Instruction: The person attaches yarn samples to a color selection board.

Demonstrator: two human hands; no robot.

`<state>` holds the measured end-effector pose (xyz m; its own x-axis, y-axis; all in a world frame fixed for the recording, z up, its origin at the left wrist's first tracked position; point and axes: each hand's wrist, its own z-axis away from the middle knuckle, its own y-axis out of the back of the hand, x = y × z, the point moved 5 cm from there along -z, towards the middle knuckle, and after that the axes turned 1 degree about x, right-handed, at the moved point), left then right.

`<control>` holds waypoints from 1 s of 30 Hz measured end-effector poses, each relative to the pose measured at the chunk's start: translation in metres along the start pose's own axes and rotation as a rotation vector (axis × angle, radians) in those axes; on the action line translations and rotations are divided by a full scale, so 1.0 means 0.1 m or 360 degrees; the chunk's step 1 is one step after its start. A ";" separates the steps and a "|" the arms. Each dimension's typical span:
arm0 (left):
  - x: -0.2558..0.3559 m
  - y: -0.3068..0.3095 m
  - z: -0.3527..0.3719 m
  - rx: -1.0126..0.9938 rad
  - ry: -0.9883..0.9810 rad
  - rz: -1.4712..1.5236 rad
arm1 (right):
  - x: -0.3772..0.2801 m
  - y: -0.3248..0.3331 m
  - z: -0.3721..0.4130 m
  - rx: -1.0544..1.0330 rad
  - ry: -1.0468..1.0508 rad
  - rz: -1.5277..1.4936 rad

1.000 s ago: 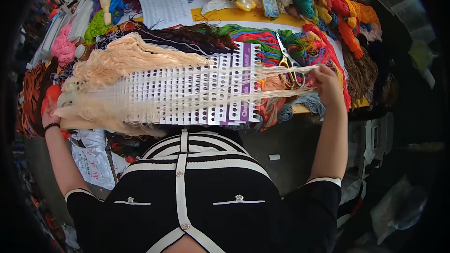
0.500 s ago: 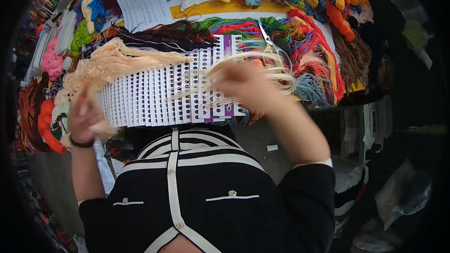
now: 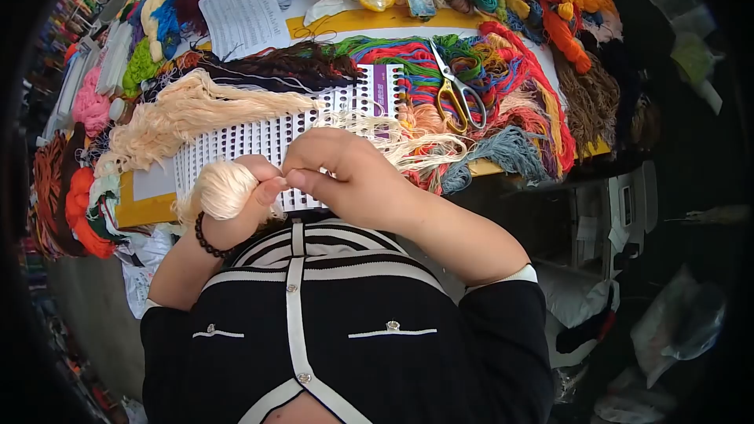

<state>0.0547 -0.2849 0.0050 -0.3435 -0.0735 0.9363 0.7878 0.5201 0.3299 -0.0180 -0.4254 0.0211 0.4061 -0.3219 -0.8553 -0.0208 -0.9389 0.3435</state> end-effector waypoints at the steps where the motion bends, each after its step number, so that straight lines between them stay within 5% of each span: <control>1: 0.01 -0.01 0.00 0.0013 -0.0233 -0.0179 | -0.02 0.00 0.04 0.0004 -0.0002 0.0000; 3: -0.08 -0.02 -0.06 -0.0067 -0.0079 -0.0099 | 0.03 0.10 0.18 0.0442 -0.0322 -0.1750; 5: -0.22 0.01 -0.05 -0.0164 0.0753 0.0322 | 0.02 0.56 0.34 0.0590 -0.0280 -0.1799; 8: -0.22 0.43 -0.16 0.0161 0.0122 0.0431 | 0.05 1.76 0.78 0.1444 -0.0456 -0.0314; 9: -0.16 0.58 -0.23 0.0230 0.0139 0.0789 | 0.01 1.99 0.90 0.1849 -0.0438 0.0164; 11: -0.02 0.70 -0.35 0.0296 0.0375 0.0936 | 0.00 2.06 0.87 0.1739 -0.0324 0.0812; 13: 0.00 0.63 -0.57 0.0338 0.0480 0.1025 | 0.30 1.66 0.54 0.1236 -0.0785 0.0453; 17: -0.68 0.08 -0.95 0.0182 0.1041 0.1143 | 1.15 0.74 0.03 0.0460 -0.1075 0.0358; 20: -1.03 -0.13 -1.04 0.0216 0.1294 0.1050 | 1.54 0.52 -0.07 0.0393 -0.1254 0.0214; 30: -1.17 -0.36 -1.27 0.0319 0.1045 0.0606 | 1.70 0.55 -0.07 0.0433 -0.1619 -0.0310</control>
<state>0.1309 -0.4033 -0.1009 0.3537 -0.3148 0.8808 0.6619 0.7496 0.0021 0.0562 -0.5306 -0.1023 -0.5255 0.0042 -0.8508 -0.2920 -0.9401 0.1757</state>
